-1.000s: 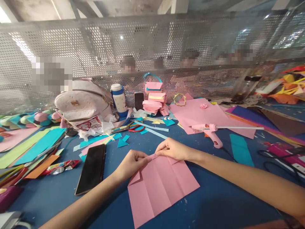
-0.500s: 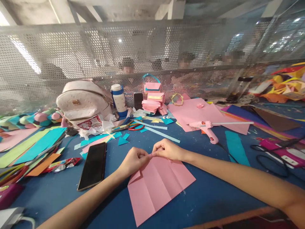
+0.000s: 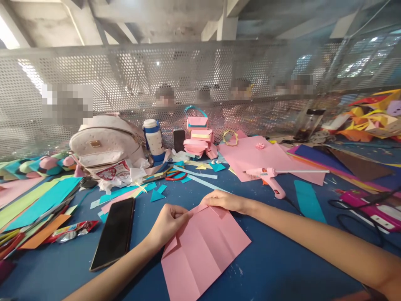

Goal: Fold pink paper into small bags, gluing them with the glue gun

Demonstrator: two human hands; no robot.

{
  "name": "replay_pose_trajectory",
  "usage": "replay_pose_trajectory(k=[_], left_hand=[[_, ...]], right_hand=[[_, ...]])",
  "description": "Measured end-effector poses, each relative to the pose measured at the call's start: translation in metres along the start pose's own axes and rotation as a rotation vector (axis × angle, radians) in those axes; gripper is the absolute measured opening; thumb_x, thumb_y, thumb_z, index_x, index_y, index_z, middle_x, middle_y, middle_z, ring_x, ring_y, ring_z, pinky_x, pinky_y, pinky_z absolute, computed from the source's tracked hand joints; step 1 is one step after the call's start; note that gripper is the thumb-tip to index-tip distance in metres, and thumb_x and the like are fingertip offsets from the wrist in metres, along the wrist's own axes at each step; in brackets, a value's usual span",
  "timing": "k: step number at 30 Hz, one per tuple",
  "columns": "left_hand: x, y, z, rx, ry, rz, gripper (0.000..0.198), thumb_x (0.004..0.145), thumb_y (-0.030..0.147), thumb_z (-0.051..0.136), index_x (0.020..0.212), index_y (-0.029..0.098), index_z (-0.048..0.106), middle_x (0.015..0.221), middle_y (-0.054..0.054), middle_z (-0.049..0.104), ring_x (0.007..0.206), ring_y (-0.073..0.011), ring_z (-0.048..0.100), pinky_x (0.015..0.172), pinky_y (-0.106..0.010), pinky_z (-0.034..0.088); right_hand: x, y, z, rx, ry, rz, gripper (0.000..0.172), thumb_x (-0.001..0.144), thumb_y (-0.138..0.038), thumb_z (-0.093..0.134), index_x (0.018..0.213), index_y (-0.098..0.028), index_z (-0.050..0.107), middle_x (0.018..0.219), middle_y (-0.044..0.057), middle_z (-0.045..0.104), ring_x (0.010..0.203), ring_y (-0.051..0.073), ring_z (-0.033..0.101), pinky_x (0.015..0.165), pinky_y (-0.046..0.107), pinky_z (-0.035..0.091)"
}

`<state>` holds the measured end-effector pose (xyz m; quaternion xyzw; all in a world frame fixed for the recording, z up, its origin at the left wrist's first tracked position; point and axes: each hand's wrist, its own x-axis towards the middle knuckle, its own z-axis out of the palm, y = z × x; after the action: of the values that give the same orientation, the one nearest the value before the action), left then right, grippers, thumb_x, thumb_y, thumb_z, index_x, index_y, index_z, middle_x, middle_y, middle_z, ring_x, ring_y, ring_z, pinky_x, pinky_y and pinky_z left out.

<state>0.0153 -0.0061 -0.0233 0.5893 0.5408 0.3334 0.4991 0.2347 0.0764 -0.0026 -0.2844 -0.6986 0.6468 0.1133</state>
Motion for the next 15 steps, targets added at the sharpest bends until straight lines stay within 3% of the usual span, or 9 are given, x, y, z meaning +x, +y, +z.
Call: replay_pose_trajectory(k=[6,11,15], left_hand=[[0.0022,-0.0019,-0.0011,0.018,0.005,-0.014,0.05,0.078,0.059,0.06,0.063,0.012,0.059,0.048,0.005,0.035,0.045,-0.0061,0.027,0.044,-0.022,0.017],[0.0001,-0.0009,-0.0008,0.056,0.01,-0.007,0.046,0.081,0.054,0.059,0.061,0.012,0.057,0.049,0.006,0.031,0.047,-0.006,0.024,0.045,-0.022,0.016],[-0.0016,-0.0001,-0.0008,0.051,0.032,-0.022,0.044,0.083,0.051,0.056,0.059,0.014,0.052,0.049,0.005,0.033,0.047,-0.0064,0.025,0.045,-0.022,0.017]], right_hand=[[0.0027,0.0074,-0.0014,-0.101,0.007,-0.086,0.048,0.081,-0.059,0.061,0.075,-0.011,0.066,0.064,-0.002,0.052,0.056,0.008,0.039,0.052,0.021,0.028],[0.0052,0.0098,0.0032,-0.152,0.068,-0.106,0.046,0.087,-0.054,0.056,0.079,-0.011,0.067,0.067,-0.001,0.053,0.06,0.009,0.042,0.052,0.021,0.03],[0.004,0.0078,-0.0031,-0.148,-0.026,-0.116,0.042,0.088,-0.051,0.056,0.092,-0.012,0.07,0.075,0.001,0.06,0.066,0.01,0.048,0.06,0.021,0.035]])
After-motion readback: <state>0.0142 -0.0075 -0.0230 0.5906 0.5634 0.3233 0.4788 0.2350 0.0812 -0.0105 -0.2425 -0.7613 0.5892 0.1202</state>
